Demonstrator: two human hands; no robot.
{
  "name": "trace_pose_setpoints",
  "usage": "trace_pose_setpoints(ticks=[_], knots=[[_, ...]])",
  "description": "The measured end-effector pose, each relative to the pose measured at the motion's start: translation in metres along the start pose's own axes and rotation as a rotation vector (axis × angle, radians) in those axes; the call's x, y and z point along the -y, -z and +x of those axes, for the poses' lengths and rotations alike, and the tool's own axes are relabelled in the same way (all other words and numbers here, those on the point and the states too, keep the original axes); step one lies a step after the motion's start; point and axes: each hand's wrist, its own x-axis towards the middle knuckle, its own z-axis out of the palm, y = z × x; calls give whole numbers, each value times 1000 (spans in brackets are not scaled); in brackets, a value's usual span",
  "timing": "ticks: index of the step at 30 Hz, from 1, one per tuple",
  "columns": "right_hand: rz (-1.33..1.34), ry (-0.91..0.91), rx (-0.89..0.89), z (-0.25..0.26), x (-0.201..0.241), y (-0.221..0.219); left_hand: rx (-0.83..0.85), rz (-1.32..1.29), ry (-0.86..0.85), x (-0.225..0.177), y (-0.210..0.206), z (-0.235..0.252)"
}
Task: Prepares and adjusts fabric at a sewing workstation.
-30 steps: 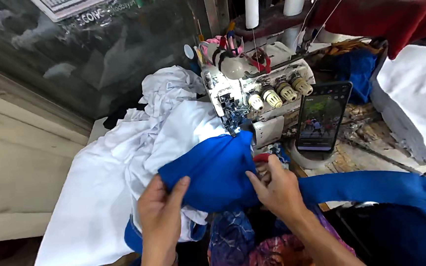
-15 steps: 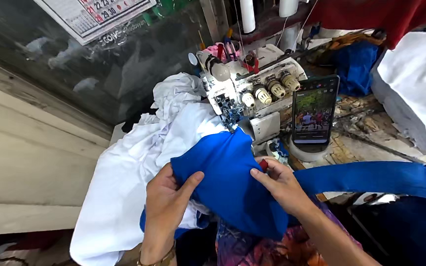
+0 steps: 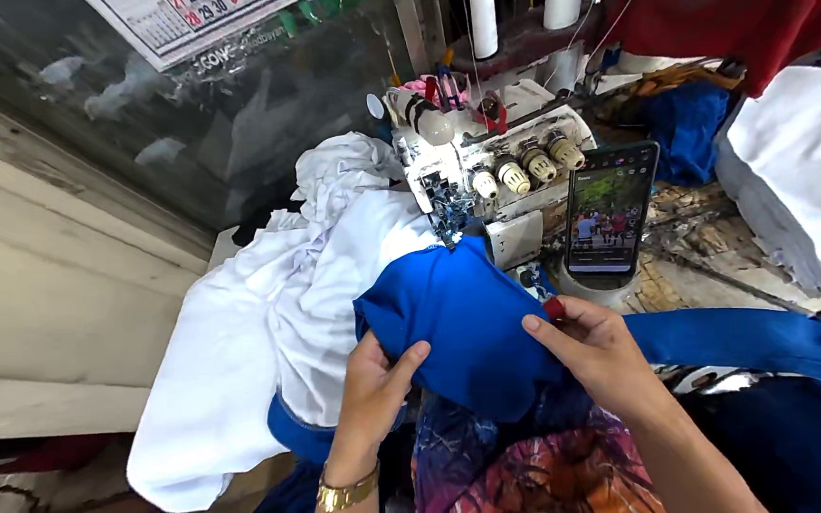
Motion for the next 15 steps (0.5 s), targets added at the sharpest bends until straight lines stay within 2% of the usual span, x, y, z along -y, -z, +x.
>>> trace_pose_setpoints(ticks=[4, 8, 11, 15], knots=[[-194, 33, -40, -5, -3, -9, 23, 19, -66, -11, 24, 2], [-233, 6, -20, -4, -3, -19, 13, 120, -128, -24, 34, 14], [-62, -67, 45, 6, -4, -30, 30, 284, -91, -26, 42, 37], [100, -64, -48, 18, -3, -57, 48, 402, -87, -46, 55, 69]])
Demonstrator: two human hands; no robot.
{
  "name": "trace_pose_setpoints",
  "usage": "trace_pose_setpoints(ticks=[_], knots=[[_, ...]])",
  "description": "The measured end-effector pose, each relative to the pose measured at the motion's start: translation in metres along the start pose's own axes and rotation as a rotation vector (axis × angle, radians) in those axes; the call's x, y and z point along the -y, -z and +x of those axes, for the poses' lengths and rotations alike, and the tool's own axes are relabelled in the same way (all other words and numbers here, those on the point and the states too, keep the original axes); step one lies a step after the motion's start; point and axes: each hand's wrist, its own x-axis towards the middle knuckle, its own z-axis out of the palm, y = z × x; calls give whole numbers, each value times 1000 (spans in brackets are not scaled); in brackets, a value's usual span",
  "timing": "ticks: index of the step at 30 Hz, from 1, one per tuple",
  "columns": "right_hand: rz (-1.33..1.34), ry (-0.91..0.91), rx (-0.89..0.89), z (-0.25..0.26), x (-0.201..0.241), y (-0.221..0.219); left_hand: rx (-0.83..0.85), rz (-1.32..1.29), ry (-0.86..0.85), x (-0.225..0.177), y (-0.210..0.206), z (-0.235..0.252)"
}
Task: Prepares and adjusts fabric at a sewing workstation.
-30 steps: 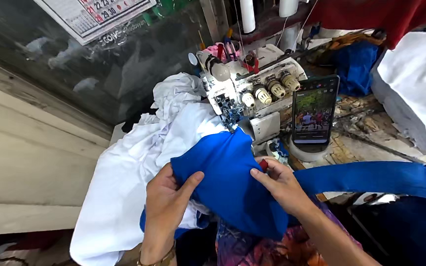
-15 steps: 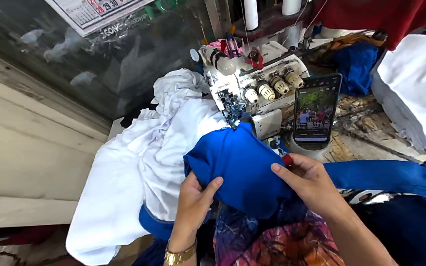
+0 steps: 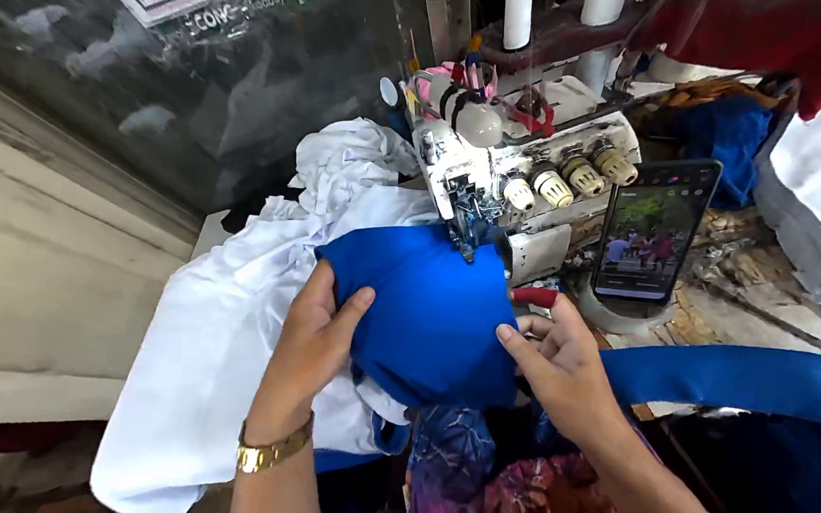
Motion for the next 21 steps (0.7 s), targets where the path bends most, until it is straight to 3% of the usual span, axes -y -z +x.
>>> trace_pose_setpoints(ticks=[8, 16, 21], knots=[[-201, 25, -34, -20, -27, 5, 29, -272, 9, 30, -17, 2], [-141, -37, 29, -24, -13, 17, -41, -107, -98, 14, -4, 2], [-163, 14, 1, -14, -18, 17, 2, 6, -32, 17, -3, 13]])
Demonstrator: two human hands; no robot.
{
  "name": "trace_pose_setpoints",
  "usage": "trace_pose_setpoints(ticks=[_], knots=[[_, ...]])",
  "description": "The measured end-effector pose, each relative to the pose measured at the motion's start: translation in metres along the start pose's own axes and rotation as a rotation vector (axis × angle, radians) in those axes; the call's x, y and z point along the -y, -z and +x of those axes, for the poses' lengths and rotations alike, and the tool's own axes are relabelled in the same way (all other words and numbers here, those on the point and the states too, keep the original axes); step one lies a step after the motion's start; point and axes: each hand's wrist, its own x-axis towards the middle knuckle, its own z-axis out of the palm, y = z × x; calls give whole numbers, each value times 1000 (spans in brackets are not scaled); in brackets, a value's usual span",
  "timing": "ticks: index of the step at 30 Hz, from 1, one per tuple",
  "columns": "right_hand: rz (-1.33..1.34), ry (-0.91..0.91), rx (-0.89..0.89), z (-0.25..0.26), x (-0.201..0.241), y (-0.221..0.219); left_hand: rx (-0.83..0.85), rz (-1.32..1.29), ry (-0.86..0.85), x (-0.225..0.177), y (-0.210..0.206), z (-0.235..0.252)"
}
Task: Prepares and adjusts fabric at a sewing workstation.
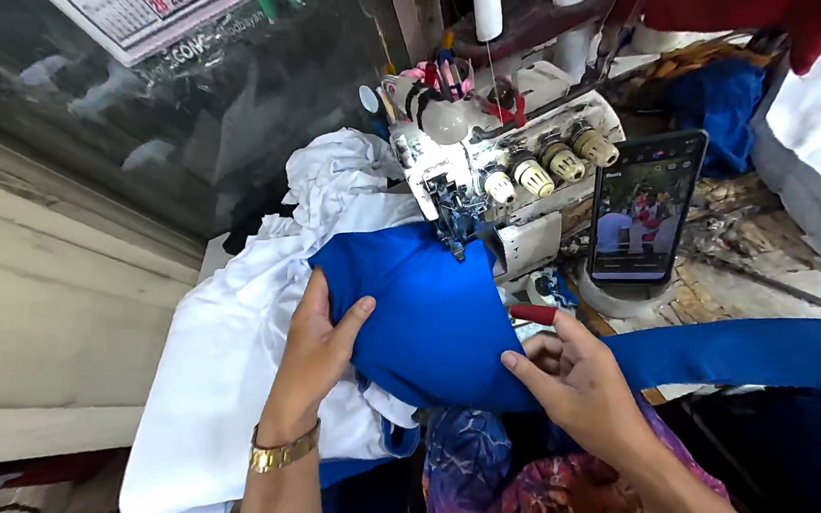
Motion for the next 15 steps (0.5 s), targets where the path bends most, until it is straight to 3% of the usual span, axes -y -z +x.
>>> trace_pose_setpoints(ticks=[5, 11, 15], knots=[[49, 17, -76, 34, 10, -15, 29, 203, -33, -8, 16, 28], [120, -43, 50, 35, 11, -15, 32, 150, -52, -2, 22, 65], [61, 72, -85, 28, 13, -19, 39, 47, -23, 9, 23, 69]])
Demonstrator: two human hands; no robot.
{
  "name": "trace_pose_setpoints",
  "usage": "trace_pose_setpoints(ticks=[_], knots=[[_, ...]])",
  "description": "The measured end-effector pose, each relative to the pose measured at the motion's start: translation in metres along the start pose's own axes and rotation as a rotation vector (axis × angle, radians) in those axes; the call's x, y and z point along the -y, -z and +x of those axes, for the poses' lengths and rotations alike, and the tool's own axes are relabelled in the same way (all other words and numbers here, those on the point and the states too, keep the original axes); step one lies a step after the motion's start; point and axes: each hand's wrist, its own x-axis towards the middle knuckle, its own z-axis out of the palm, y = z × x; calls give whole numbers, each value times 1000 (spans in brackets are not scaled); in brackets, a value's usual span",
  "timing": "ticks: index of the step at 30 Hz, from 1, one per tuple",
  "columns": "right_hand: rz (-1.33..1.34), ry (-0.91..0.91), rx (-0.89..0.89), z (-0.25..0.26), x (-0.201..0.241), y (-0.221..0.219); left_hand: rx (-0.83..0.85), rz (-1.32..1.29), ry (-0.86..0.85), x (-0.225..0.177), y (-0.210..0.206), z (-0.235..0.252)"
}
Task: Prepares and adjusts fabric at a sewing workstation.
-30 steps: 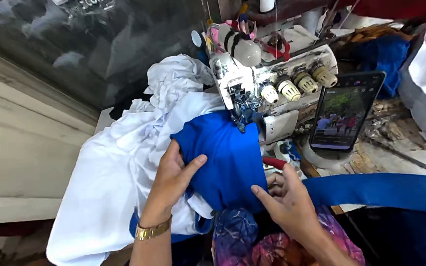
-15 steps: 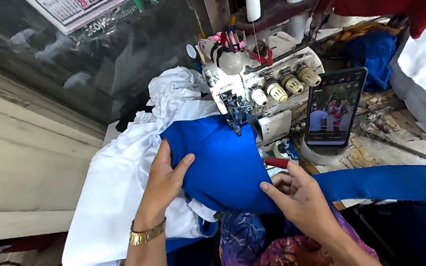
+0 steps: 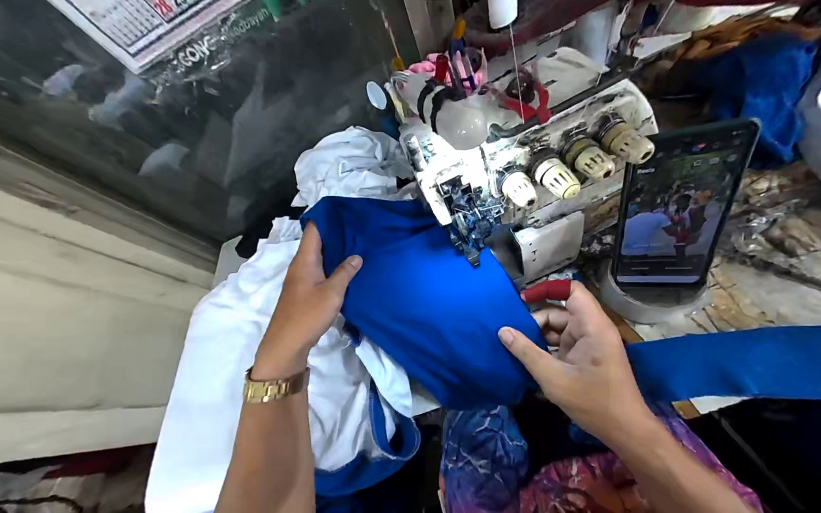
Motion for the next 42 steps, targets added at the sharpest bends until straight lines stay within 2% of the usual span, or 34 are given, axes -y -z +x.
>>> trace_pose_setpoints(ticks=[3, 6, 11, 14, 15, 18, 19, 21, 23, 25, 27, 29, 31, 33, 35, 39, 42], knots=[[-100, 124, -42, 3, 4, -7, -12, -72, -13, -5, 6, 8], [-160, 163, -40, -1, 3, -10, -13, -45, -35, -3, 4, 12], [-165, 85, -23, -6, -9, -2, 18, 41, -64, -8, 11, 3], [-76, 11, -5, 6, -1, -3, -36, 72, -130, -16, 21, 27], [-64, -11, -8, 11, 3, -6, -60, 157, -106, -15, 26, 34], [52, -100, 56, 12, 1, -5, -90, 625, 27, -13, 40, 32], [85, -119, 115, 6, -2, 1, -68, 654, 45, -19, 44, 21], [139, -150, 295, -20, -11, 20, 27, 467, 47, -25, 44, -29], [145, -166, 420, -44, -26, 38, 268, 24, 22, -16, 29, -90], [115, -188, 477, -64, -41, 54, 551, -271, 129, -4, -11, -149], [97, -175, 518, -76, -47, 71, 653, -362, 298, 11, -72, -196], [82, -164, 560, -83, -50, 83, 486, -544, 387, 24, -137, -232], [62, -185, 559, -90, -53, 88, 209, -1075, 461, 25, -192, -251], [48, -188, 537, -99, -49, 90, 58, -1536, 533, 17, -227, -251], [36, -197, 530, -114, -41, 95, 14, -1534, 544, 7, -236, -256], [26, -349, 441, -144, -49, 105, 12, -1101, 453, 4, -218, -266], [53, -354, 382, -153, -57, 106, 5, -854, 355, 13, -214, -270]])
